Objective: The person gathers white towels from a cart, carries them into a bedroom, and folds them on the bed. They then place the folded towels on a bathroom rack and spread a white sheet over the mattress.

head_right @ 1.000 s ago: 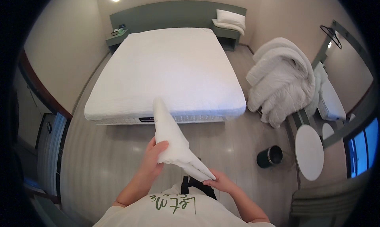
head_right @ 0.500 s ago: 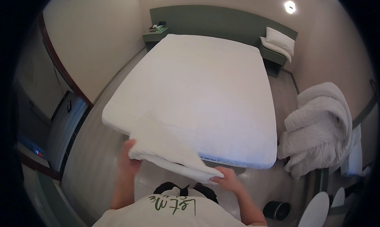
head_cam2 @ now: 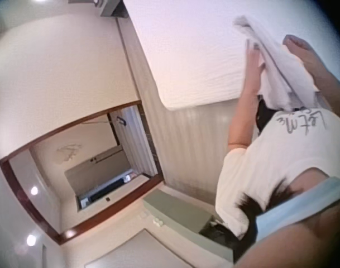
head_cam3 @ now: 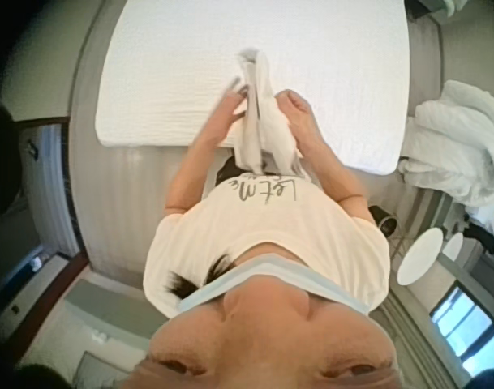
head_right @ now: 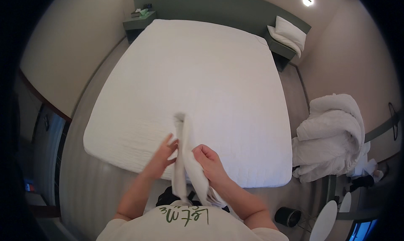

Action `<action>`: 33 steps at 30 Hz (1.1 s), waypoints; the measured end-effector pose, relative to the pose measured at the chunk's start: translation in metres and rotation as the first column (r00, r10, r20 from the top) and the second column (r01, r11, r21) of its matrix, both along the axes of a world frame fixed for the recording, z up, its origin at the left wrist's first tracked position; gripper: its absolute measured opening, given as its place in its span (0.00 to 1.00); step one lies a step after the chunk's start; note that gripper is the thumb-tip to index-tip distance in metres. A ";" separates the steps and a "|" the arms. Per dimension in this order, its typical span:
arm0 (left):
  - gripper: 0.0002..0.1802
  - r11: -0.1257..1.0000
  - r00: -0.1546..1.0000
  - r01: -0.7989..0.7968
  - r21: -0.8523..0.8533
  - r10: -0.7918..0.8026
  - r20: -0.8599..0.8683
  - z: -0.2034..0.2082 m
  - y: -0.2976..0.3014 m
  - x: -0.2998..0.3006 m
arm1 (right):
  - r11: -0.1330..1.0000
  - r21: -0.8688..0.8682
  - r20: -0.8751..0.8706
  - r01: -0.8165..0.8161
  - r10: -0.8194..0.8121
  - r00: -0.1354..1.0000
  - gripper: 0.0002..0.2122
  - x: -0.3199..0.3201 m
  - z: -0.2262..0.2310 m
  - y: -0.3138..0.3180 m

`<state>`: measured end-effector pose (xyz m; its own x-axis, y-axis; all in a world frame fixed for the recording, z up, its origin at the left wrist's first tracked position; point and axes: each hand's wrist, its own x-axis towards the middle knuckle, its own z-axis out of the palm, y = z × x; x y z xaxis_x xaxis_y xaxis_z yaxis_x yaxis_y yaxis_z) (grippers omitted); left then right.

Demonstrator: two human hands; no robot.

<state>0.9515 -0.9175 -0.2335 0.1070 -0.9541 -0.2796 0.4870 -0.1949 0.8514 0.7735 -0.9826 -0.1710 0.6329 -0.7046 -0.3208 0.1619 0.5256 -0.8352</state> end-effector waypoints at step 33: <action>0.41 0.697 -0.100 0.153 0.701 -0.695 0.712 -0.275 0.009 -0.018 | 0.851 0.095 -0.877 0.516 -0.174 0.448 0.18 -0.103 -0.434 -0.160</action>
